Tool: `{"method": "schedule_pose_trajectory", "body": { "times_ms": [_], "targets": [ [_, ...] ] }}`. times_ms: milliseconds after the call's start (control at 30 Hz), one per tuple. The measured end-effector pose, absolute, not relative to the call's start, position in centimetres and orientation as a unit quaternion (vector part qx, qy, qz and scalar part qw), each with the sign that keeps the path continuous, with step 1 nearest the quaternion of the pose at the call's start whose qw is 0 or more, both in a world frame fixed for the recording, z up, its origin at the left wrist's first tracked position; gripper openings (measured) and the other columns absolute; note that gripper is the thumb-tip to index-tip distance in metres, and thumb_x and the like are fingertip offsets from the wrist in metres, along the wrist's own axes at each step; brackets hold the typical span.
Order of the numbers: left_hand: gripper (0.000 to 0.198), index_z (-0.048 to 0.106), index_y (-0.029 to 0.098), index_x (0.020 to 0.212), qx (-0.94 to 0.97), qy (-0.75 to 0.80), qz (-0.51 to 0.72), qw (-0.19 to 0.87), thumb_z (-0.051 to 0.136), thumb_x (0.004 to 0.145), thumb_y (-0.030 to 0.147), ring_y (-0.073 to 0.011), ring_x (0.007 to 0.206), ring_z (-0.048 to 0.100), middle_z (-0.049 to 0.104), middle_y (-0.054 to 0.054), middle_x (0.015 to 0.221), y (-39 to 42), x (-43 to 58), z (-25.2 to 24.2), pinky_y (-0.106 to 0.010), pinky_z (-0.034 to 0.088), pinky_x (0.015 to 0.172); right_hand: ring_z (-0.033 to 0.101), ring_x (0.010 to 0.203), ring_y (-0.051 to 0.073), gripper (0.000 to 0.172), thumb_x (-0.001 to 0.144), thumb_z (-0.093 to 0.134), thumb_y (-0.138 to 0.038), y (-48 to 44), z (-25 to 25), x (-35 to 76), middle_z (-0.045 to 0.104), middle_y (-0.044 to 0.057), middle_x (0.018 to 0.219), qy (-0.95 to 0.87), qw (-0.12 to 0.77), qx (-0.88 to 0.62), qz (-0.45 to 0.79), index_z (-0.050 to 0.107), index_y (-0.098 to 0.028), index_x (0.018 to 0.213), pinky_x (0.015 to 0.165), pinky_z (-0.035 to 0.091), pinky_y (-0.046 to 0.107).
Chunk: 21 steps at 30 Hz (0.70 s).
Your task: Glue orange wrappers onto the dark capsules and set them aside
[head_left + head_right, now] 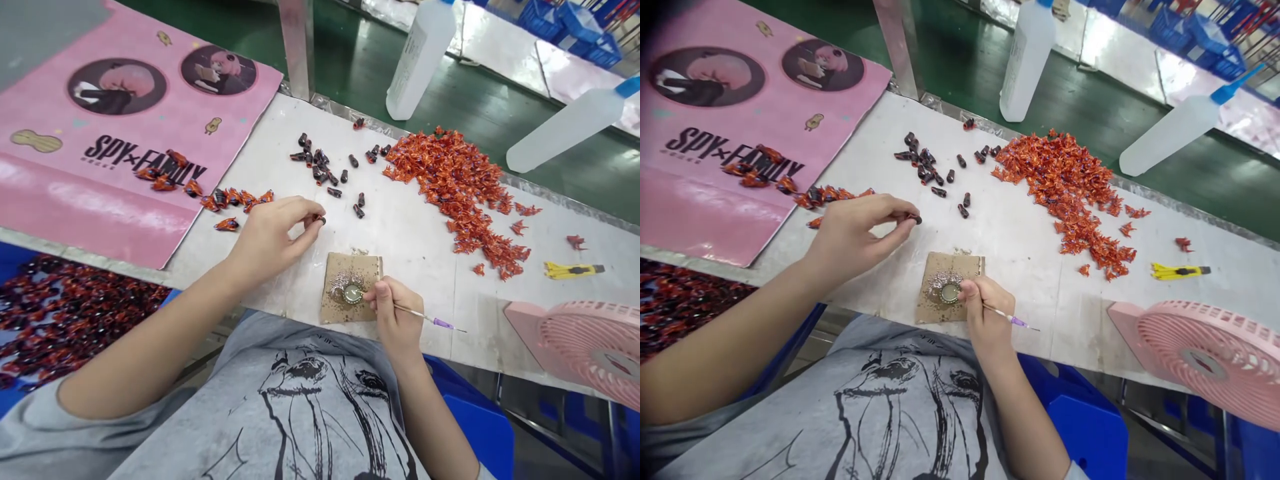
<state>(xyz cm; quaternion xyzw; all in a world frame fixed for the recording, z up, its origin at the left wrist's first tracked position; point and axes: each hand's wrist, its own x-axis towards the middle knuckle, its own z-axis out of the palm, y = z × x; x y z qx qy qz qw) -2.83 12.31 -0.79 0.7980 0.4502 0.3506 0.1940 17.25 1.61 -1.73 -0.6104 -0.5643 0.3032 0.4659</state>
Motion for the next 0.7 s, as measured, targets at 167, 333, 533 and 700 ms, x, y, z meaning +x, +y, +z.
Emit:
{"method": "schedule_pose_trajectory", "body": {
  "times_ms": [167, 333, 533, 700],
  "targets": [
    [0.010, 0.083, 0.024, 0.088, 0.578, 0.391, 0.541, 0.468, 0.081, 0.080, 0.020, -0.0175, 0.072, 0.075, 0.078, -0.002, 0.080, 9.0, -2.5, -0.6, -0.029, 0.063, 0.069, 0.050, 0.044, 0.011, 0.067, 0.096, 0.048, -0.068, 1.8, -1.6, 16.8, 0.057, 0.001, 0.047, -0.530, 0.453, -0.638, 0.327, 0.064, -0.019, 0.053, 0.047, 0.038, 0.026],
    [0.019, 0.084, 0.028, 0.074, 0.429, 0.379, 0.556, 0.603, 0.097, 0.062, 0.037, -0.0131, 0.060, 0.071, 0.077, -0.002, 0.081, 7.3, -2.0, -0.1, -0.025, 0.060, 0.058, 0.044, 0.038, 0.009, 0.070, 0.084, 0.057, -0.078, 2.3, -0.9, 16.5, 0.049, -0.002, 0.039, -0.451, 0.452, -0.647, 0.416, 0.065, -0.018, 0.050, 0.040, 0.032, 0.023],
    [0.023, 0.085, 0.025, 0.075, 0.360, 0.446, 0.423, 0.702, 0.098, 0.059, 0.036, -0.0164, 0.063, 0.072, 0.081, -0.004, 0.076, 5.1, -1.4, 0.3, -0.029, 0.063, 0.066, 0.046, 0.035, 0.008, 0.069, 0.080, 0.063, -0.078, 2.2, 0.4, 16.3, 0.052, 0.000, 0.037, -0.378, 0.521, -0.632, 0.432, 0.066, -0.018, 0.047, 0.036, 0.034, 0.020],
    [0.030, 0.085, 0.023, 0.075, 0.306, 0.444, 0.389, 0.747, 0.099, 0.055, 0.039, -0.0162, 0.063, 0.073, 0.081, -0.005, 0.074, 4.2, -0.6, -0.2, -0.027, 0.063, 0.065, 0.051, 0.037, 0.008, 0.061, 0.086, 0.067, -0.067, 1.7, 1.6, 15.2, 0.057, 0.000, 0.042, -0.393, 0.576, -0.586, 0.412, 0.070, -0.018, 0.051, 0.037, 0.037, 0.019]
  ]
}}
